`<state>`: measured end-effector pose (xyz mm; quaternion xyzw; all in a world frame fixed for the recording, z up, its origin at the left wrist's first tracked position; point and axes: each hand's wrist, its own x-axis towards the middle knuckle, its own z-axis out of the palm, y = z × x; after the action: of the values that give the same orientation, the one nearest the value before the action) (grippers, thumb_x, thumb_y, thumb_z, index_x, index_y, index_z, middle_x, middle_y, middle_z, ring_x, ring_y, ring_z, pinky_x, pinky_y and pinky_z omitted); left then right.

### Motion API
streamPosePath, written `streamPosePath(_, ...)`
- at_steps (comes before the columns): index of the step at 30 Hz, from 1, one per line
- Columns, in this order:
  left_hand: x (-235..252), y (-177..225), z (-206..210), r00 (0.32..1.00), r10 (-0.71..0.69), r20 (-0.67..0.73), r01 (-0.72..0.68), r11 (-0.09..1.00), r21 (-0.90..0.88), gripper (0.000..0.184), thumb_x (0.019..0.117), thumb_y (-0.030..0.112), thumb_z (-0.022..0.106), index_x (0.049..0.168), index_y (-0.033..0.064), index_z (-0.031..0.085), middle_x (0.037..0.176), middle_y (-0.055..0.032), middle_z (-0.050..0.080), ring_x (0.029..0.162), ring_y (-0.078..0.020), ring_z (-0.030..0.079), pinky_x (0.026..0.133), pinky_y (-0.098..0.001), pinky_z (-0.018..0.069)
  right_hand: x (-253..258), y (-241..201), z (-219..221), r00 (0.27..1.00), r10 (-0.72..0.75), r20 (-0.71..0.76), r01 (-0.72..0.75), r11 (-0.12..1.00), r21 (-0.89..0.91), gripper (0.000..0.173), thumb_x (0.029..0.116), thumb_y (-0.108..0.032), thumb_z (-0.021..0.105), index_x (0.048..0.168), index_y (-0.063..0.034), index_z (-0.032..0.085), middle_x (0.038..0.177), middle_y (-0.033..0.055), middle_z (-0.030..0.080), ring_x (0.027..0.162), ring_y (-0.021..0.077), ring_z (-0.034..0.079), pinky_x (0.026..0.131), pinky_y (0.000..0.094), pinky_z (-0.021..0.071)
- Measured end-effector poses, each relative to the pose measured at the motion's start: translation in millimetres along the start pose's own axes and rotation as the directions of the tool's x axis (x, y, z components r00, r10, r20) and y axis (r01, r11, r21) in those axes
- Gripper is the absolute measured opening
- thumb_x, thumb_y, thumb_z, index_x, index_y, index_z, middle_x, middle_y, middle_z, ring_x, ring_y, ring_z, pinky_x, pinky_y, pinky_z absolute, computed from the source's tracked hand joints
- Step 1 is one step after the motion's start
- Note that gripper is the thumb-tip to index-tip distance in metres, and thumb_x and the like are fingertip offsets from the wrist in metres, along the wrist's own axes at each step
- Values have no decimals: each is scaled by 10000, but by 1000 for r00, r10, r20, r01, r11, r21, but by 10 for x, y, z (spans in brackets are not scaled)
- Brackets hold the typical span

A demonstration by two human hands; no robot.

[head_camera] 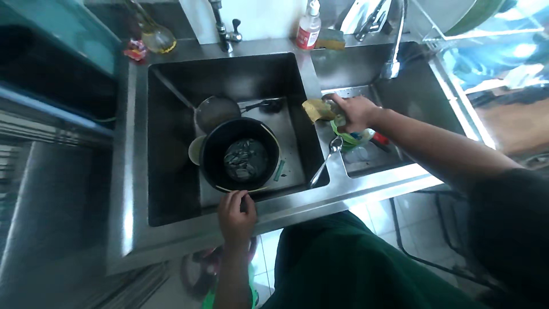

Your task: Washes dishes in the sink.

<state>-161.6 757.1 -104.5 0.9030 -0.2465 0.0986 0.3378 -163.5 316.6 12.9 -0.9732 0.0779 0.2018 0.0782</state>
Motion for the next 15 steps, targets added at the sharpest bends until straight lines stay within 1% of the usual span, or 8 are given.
streamPosePath(1,1,-1,2,1000,-1,-3,1,1000,2,244,940,182,576,956,16,755,991,-158,732,976,-307,695,893,-435,551,-8,-19,-20,1000,1,13,0,1000,-4,1095,723,-277,900,1598,-274,242,1169,202,682,901,452,692,742,660,534)
streamPosePath(2,-1,-2,5,1000,-2,-6,2,1000,2,243,938,179,576,953,15,754,989,-159,731,974,-308,695,892,-433,552,-15,-31,-32,1000,-2,24,2,1000,-7,1100,734,-279,896,1607,-279,226,1190,206,677,905,453,691,746,660,533)
streamPosePath(3,-1,-1,4,1000,-3,-4,3,1000,0,242,938,176,576,957,11,753,993,-164,729,977,-312,695,894,-434,554,-18,-29,-32,1000,-5,30,6,1000,-6,1077,738,-277,895,1599,-277,249,1201,204,676,910,454,692,750,662,534)
streamPosePath(5,1,5,-1,1000,-2,-1,2,1000,-7,242,938,174,575,959,10,753,997,-166,728,976,-308,692,890,-424,553,-8,6,-3,1000,-16,22,16,1000,5,991,721,-265,898,1543,-236,347,1154,200,691,912,453,692,749,661,532)
streamPosePath(7,1,9,-4,1000,-3,-6,3,1000,-11,240,937,175,578,956,11,753,998,-163,728,975,-302,691,888,-419,552,4,14,-7,999,1,35,-1,1000,10,959,721,-267,901,1518,-225,369,1113,204,694,920,455,687,755,658,529)
streamPosePath(11,-4,1,4,1000,-3,-8,3,1000,-6,238,940,184,581,959,21,754,997,-155,727,981,-298,686,896,-411,548,13,44,18,999,-35,-6,35,999,31,1090,719,-280,901,1597,-278,254,1189,203,682,918,457,693,743,668,535)
streamPosePath(12,-5,-3,7,1000,0,-11,0,1000,-4,240,938,184,580,955,20,755,994,-156,727,980,-298,687,898,-416,547,18,57,32,999,-50,-16,50,998,28,1085,718,-283,901,1595,-276,262,1190,198,684,912,452,696,738,665,537)
streamPosePath(15,-7,2,7,1000,0,-14,0,1000,-4,240,940,179,580,955,16,755,995,-161,729,977,-303,690,899,-423,546,31,85,63,998,-59,-9,59,998,16,969,711,-275,900,1522,-223,372,1118,192,698,905,445,694,743,651,536)
